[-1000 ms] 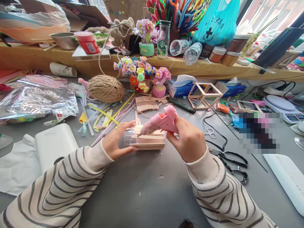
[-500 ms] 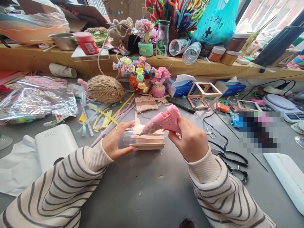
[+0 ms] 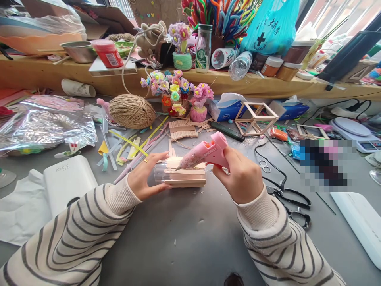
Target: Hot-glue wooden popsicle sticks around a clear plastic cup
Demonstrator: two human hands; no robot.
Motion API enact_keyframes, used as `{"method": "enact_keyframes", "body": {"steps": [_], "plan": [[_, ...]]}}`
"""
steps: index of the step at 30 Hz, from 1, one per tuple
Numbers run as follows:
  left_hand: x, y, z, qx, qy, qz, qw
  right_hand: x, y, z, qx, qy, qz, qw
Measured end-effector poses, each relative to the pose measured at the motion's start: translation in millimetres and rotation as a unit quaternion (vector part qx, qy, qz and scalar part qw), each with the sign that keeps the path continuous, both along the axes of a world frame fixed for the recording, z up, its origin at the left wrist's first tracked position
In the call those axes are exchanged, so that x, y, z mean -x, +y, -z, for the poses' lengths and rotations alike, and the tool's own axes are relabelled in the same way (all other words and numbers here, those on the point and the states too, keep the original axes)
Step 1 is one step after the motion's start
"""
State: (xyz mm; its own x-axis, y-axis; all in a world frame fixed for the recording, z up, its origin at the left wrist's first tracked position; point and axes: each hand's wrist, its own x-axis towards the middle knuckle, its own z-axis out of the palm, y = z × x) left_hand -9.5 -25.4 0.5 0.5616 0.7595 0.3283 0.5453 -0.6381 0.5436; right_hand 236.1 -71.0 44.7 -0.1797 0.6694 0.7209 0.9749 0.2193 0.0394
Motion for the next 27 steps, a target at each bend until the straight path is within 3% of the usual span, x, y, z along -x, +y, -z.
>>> {"method": "enact_keyframes", "body": {"steps": [27], "plan": [[0.2,-0.1,-0.9,0.000,0.013,0.001,1.000,-6.7,-2.7,-3.4,-0.024,-0.003,-0.019,1.000]]}}
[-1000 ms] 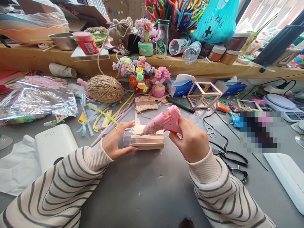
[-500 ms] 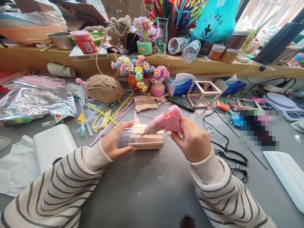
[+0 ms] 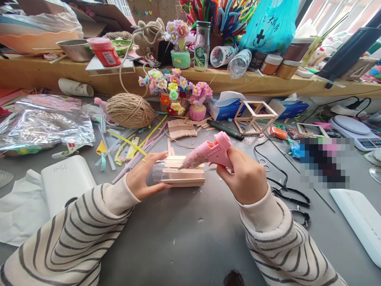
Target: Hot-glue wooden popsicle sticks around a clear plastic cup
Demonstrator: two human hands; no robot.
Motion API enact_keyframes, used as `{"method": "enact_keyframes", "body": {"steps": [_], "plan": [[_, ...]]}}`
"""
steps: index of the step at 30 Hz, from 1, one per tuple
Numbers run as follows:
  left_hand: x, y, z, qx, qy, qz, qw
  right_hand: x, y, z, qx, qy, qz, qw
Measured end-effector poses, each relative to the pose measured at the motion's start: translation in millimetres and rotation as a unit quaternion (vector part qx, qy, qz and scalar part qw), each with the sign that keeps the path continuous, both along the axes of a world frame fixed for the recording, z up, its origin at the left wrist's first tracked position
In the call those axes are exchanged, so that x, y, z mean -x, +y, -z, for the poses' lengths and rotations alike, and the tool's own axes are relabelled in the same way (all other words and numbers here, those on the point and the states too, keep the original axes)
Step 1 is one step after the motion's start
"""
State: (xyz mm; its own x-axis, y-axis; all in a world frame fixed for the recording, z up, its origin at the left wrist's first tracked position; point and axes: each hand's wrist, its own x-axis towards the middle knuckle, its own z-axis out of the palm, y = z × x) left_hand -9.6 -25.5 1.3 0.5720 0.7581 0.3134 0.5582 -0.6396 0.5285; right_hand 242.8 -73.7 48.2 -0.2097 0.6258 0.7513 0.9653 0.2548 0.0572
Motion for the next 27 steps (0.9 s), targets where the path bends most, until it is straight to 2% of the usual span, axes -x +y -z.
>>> {"method": "enact_keyframes", "body": {"steps": [27], "plan": [[0.3,1.7,1.2,-0.025,0.008,0.003,1.000,-7.6,-5.7,1.8,0.001,0.007,0.000,1.000]]}}
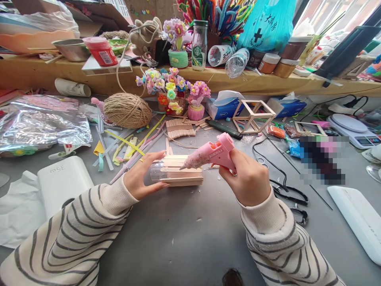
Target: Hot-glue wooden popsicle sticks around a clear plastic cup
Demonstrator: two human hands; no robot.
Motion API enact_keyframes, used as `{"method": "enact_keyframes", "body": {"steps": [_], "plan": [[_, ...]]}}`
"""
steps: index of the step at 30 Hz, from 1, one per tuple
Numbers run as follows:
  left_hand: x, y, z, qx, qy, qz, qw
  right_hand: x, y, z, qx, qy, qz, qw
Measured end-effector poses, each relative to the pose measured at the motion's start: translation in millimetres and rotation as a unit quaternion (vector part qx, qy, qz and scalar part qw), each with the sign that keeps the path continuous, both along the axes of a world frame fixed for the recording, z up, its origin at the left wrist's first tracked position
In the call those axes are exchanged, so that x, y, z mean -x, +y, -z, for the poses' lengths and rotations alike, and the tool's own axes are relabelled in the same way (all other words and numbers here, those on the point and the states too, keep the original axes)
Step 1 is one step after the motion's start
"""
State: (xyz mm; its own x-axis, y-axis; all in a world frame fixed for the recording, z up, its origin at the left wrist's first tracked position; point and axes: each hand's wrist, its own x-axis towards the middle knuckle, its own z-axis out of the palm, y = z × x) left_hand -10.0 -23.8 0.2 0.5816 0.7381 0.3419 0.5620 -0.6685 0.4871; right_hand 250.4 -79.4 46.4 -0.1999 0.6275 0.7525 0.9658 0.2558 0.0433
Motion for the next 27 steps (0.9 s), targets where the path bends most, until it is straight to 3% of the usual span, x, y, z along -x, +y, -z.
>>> {"method": "enact_keyframes", "body": {"steps": [27], "plan": [[-1.1,-0.1,-1.3,0.003,-0.002,-0.001,1.000,-6.8,-4.4,1.0,0.009,0.005,0.019,1.000]]}}
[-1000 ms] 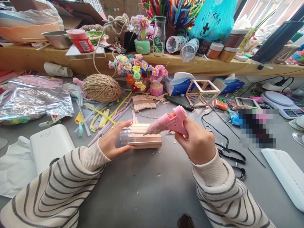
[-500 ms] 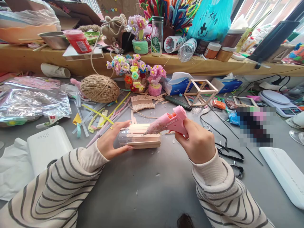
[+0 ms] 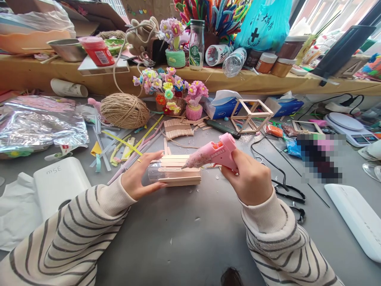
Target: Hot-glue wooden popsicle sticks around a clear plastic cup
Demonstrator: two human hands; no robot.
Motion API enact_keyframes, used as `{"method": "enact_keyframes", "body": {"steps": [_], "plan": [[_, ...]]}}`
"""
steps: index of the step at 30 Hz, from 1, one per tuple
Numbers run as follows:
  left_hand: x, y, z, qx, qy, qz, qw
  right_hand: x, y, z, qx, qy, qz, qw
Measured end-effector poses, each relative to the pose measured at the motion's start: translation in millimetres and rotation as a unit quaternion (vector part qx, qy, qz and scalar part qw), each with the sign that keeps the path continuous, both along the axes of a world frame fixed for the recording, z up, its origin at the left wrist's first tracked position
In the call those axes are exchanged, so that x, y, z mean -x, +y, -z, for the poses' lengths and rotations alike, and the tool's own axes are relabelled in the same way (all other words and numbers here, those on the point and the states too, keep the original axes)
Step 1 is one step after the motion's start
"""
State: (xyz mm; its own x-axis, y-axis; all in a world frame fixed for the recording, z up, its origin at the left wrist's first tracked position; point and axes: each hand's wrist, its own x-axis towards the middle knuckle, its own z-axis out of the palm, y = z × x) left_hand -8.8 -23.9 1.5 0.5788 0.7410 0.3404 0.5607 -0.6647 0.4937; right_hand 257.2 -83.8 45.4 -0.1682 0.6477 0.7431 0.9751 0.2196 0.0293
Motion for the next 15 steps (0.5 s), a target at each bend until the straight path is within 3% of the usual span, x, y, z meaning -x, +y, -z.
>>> {"method": "enact_keyframes", "body": {"steps": [15], "plan": [[0.1,-0.6,-1.1,0.014,0.007,-0.005,1.000,-6.4,-1.6,-2.3,-0.012,-0.020,0.012,1.000]]}}
